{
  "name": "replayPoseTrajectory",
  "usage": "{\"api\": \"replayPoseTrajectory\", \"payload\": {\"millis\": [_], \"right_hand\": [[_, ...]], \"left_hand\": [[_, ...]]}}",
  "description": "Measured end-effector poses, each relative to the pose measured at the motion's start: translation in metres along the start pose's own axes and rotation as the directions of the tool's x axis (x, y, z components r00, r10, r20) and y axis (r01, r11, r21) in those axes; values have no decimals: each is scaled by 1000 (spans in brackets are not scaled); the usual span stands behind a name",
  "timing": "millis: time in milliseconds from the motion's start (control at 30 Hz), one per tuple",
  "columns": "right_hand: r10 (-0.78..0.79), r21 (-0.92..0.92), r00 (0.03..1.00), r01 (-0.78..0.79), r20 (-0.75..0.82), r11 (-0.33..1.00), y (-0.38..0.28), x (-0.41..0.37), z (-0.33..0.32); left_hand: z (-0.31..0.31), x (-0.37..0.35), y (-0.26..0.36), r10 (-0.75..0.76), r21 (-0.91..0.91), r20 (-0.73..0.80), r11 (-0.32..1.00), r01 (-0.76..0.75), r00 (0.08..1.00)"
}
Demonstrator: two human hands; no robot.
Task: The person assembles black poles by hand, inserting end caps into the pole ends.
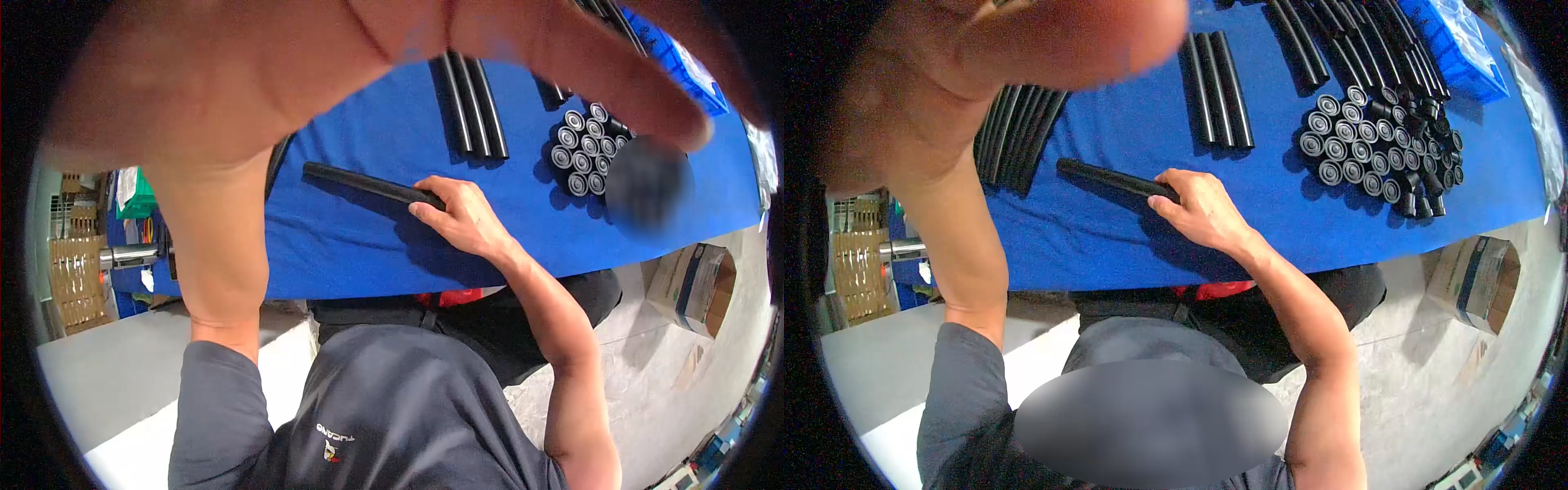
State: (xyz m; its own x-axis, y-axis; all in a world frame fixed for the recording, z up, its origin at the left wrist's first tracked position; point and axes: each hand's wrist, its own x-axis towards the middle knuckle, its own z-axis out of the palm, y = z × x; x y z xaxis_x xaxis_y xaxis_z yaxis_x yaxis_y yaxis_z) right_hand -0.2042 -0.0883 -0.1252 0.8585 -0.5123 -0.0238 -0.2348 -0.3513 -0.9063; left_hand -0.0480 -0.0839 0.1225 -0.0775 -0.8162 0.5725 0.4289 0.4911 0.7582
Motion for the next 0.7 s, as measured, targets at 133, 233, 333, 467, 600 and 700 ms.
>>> {"api": "replayPoseTrajectory", "payload": {"millis": [133,233,333,467,600,700], "right_hand": [[-20,-4,1000,20,-3,1000,-2,0,-2],[-5,1,1000,5,8,1000,-4,-2,-2],[7,22,1000,-7,-1,1000,-2,-1,-1],[0,9,1000,0,-5,1000,-2,-1,0],[-50,17,998,50,-30,999,0,-1,1],[-24,10,1000,24,-19,1000,1,-1,0]], "left_hand": [[19,22,-22,9,-23,53,1000,-8,999],[21,30,-24,26,-33,66,999,-24,997],[-7,17,2,58,-31,43,998,-57,997],[-68,-33,48,41,30,-101,999,-38,994],[-139,-101,71,-39,136,-347,986,91,937],[-180,-147,82,-99,167,-477,965,201,873]]}}
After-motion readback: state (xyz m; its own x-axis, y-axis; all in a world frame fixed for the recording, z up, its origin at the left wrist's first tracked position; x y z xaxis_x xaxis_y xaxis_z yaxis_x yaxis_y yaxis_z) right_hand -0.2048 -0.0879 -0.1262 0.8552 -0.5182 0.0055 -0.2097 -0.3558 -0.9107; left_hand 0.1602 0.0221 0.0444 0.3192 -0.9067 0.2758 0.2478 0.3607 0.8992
